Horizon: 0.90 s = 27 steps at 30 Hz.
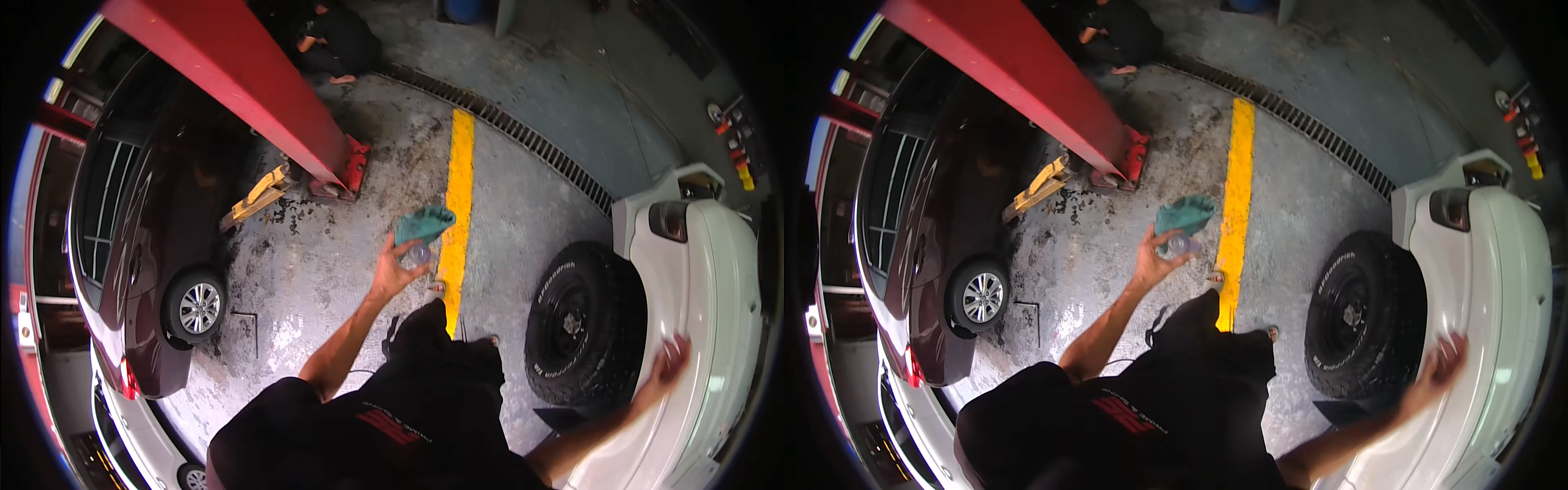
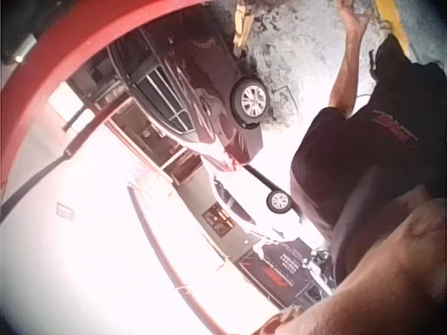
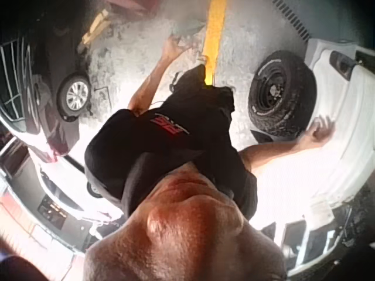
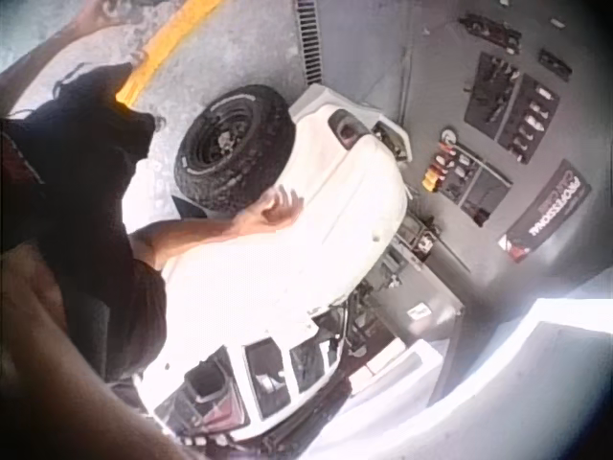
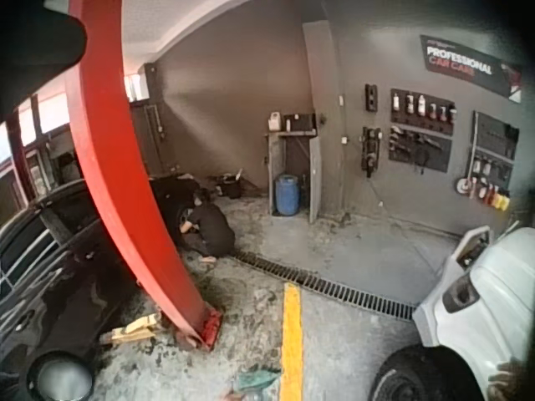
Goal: The person cleans the rear and front windows of a white SUV using a green microfiber cloth and a liquid from a white container. They pour liquid onto the cloth, wipe the rear window, then walk to the front and wipe the windshield.
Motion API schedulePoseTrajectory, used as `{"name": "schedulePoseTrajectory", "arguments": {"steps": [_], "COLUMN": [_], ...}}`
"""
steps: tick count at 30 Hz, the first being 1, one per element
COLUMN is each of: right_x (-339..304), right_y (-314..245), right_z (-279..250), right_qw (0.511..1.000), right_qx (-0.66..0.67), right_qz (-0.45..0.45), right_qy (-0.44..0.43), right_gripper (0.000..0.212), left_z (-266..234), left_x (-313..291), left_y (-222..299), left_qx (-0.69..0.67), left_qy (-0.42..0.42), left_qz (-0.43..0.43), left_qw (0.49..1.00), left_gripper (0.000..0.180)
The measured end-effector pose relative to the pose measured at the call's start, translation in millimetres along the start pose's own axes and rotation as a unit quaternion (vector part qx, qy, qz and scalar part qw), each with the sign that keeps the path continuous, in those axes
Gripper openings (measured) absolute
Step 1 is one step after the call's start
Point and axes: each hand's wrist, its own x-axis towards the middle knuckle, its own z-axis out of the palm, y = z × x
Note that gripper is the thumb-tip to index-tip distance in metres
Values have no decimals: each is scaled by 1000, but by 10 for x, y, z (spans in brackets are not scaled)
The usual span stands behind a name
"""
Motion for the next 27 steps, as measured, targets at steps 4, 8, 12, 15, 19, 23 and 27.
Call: {"name": "schedulePoseTrajectory", "arguments": {"steps": [4, 8, 12, 15, 19, 23, 27], "right_x": [36, 67, 117, 248, 608, 1065, 1562], "right_y": [-400, -757, -876, -918, -945, -869, -724], "right_z": [1951, 3300, 3861, 4123, 4418, 4667, 4980], "right_qw": [950, 899, 846, 768, 695, 681, 648], "right_qx": [179, 185, 366, 511, 602, 590, 603], "right_qz": [-7, -62, 33, 182, 251, 251, 249], "right_qy": [-257, -392, -385, -341, -304, -354, -394], "right_gripper": [76, 85, 60, 37, 39, 40, 46], "left_z": [-550, -920, -1003, -963, -884, -802, -798], "left_x": [645, 1284, 1694, 2024, 2529, 3062, 3539], "left_y": [631, 1095, 1351, 1362, 1243, 1226, 1317], "left_qx": [-57, -67, -143, -174, -162, -215, -223], "left_qy": [-73, -187, -246, -272, -279, -277, -323], "left_qz": [114, 170, 181, 168, 171, 181, 171], "left_qw": [989, 965, 942, 931, 931, 919, 904], "left_gripper": [56, 57, 58, 57, 58, 59, 61]}}
